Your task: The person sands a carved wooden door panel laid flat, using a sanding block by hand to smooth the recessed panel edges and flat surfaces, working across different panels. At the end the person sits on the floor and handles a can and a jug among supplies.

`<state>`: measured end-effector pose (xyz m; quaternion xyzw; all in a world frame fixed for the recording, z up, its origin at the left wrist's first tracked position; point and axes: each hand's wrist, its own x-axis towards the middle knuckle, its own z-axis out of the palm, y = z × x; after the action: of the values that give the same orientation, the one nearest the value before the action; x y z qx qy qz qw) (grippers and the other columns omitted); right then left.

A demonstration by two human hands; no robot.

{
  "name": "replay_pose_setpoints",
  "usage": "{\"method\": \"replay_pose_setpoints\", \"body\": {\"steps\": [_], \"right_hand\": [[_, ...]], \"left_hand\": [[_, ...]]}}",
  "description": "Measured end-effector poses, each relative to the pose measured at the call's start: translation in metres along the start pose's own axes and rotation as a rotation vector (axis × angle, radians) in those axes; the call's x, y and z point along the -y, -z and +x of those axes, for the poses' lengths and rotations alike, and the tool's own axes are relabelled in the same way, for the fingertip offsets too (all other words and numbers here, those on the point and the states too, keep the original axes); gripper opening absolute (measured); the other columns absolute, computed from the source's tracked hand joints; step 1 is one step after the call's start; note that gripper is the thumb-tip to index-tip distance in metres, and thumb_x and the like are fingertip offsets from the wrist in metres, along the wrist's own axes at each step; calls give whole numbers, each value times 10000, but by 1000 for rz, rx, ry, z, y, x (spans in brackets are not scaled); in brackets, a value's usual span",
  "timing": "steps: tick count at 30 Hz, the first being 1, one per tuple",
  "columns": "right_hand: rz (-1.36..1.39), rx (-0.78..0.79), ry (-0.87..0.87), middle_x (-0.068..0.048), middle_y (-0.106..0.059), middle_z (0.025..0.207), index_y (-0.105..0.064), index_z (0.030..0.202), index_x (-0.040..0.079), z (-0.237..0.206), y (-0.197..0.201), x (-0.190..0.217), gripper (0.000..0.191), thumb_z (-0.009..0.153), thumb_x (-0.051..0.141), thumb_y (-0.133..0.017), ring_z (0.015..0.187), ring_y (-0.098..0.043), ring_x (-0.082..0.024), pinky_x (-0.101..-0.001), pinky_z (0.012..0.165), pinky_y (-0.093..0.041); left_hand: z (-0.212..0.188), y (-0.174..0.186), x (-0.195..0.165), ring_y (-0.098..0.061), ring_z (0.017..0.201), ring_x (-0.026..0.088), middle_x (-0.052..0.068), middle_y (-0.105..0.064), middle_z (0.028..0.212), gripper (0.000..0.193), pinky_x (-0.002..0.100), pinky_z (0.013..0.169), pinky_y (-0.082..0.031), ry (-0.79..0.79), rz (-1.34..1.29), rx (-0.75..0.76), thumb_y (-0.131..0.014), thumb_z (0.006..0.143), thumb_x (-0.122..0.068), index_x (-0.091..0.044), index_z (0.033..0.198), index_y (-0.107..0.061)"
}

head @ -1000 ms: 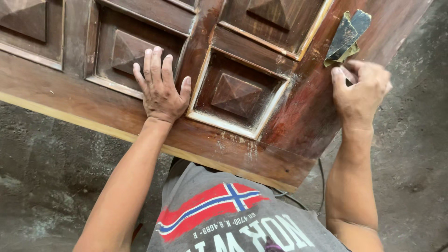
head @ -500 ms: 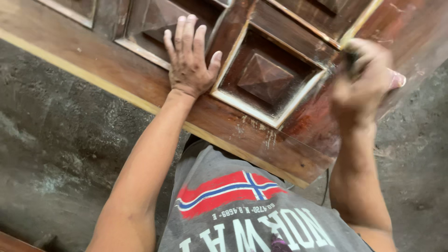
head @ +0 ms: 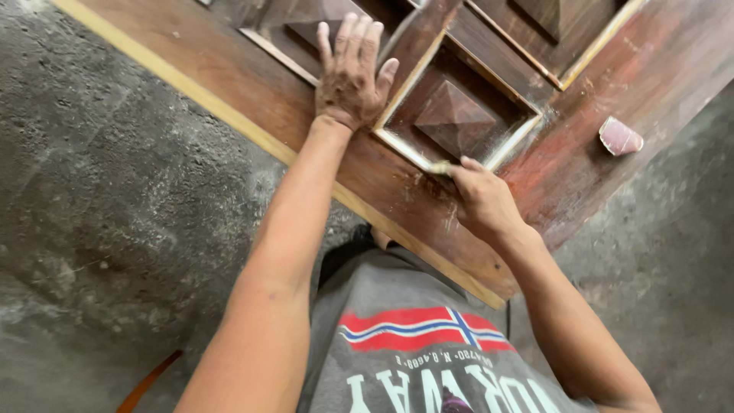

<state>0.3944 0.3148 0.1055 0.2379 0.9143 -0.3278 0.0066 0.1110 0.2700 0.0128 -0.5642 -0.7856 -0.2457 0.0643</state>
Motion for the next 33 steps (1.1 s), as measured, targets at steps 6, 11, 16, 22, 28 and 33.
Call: {"method": "replay_pose_setpoints", "body": {"steps": [6, 11, 16, 22, 28, 33], "right_hand": [[101, -290, 376, -181, -678, 1298, -634, 1304, 69, 26, -39, 15, 405, 919, -56, -616, 1230, -656, -366, -428, 1016, -559], [-46, -101, 30, -180, -733, 1006, -709, 1213, 89, -61, 4, -3, 315, 928, -40, -666, 898, -699, -293, -386, 790, -552], [517, -19, 51, -93, -701, 933, -625, 1189, 33, -92, -20, 50, 257, 940, -31, -635, 848, -659, -95, -267, 745, -558], [737, 699, 159, -60, -747, 898, -583, 1225, 46, -96, -66, 112, 309, 928, 51, -665, 814, -675, -86, -267, 683, -562], [568, 537, 581, -108, -763, 982, -605, 1142, 25, -116, -52, 101, 202, 964, 76, -684, 917, -770, -165, -295, 705, -615], [590, 832, 736, -137, -759, 978, -611, 1198, -4, -165, -52, 107, 313, 919, 68, -732, 886, -735, -187, -302, 737, -584]], "left_hand": [[-92, 36, -22, -456, 1475, 316, 166, -541, 1522, 461, 621, 1276, -191, 343, -186, -283, -500, 1095, -358, -62, 1447, -522], [-276, 113, -70, -589, 1341, 346, 218, -630, 1402, 416, 440, 1151, -480, 442, -563, -83, -666, 1002, -184, -6, 1372, -600], [-342, 143, -138, -632, 1137, 249, 161, -613, 1360, 751, 376, 959, -552, 985, -1168, -196, -758, 906, -321, -23, 1502, -412], [-325, 170, -215, -625, 1096, 102, 57, -656, 1281, 624, 255, 956, -533, 902, -1460, -430, -691, 994, -302, -8, 1502, -480], [-315, 182, -323, -442, 617, 15, -65, -586, 801, 388, 193, 510, -370, 1227, -1200, -925, -691, 972, -230, -53, 1318, -696], [-333, 178, -417, -463, 636, 13, -85, -558, 783, 374, 194, 523, -378, 1318, -816, -1181, -621, 1055, -326, -80, 1322, -710]]}}
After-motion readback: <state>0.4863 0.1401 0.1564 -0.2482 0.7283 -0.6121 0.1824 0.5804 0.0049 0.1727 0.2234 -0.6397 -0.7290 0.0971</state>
